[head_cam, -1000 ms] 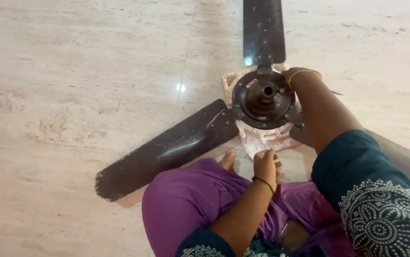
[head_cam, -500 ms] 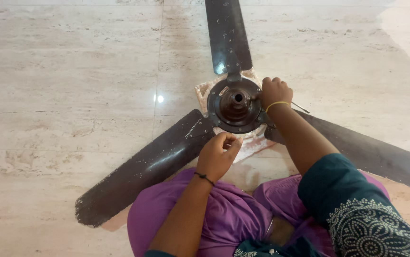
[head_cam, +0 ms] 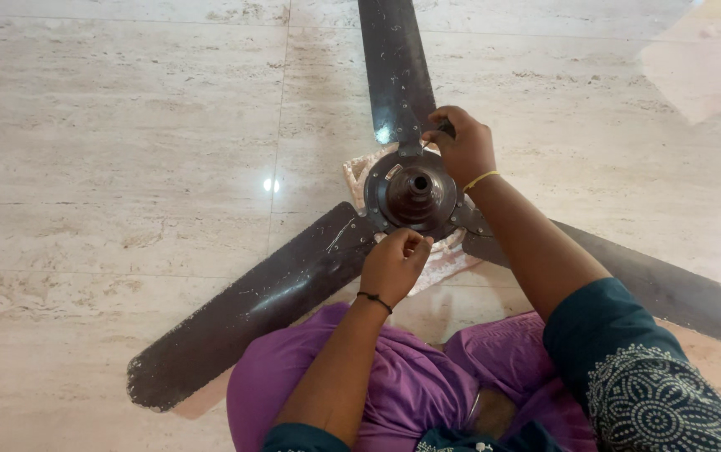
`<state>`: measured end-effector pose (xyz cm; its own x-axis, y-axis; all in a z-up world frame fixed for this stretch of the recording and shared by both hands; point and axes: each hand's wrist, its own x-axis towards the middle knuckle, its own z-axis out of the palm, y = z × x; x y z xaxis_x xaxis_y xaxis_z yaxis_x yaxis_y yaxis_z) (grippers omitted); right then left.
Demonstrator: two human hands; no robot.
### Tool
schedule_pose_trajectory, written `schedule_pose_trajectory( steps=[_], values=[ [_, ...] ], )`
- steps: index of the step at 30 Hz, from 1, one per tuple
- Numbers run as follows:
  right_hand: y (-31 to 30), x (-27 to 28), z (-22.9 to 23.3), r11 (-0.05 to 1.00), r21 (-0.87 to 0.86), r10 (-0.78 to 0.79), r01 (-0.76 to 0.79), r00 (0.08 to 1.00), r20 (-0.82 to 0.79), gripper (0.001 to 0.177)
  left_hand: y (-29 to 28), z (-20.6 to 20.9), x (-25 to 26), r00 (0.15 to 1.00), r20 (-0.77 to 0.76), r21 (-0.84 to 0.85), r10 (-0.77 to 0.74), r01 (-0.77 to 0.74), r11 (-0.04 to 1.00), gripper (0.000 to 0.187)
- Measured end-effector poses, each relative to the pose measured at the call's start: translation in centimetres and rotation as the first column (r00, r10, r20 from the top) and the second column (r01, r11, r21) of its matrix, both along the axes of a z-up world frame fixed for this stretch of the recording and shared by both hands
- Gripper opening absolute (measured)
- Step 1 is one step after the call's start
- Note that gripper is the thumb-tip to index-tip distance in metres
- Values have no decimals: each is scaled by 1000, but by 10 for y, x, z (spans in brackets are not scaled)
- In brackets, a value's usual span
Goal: The person sits on the floor and uses a screwdriver to loosen and remove screws from the blades of a ceiling fan. They repeatedly adjust the fan and remove screws from each blade attachment point.
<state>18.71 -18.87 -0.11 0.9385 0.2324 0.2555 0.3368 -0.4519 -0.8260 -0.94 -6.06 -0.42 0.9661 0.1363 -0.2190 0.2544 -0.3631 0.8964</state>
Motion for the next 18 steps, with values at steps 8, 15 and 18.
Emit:
schedule_pose_trajectory(
  steps=[8, 15, 18],
  values=[
    [21, 11, -17, 995, -82, 46, -51, 996, -71, 13, 3, -1, -1, 998, 62, -24, 4, -3, 1000, 34],
    [21, 12, -29, 974, -225, 38, -34, 999, 12, 11, 2, -6, -1, 995, 103, -19, 12, -10, 1000, 34],
    [21, 16, -29, 979, -200, 44, -45, 999, -8, 10, 2, -7, 1, 993, 116, -18, -1, 3, 1000, 33]
  ],
)
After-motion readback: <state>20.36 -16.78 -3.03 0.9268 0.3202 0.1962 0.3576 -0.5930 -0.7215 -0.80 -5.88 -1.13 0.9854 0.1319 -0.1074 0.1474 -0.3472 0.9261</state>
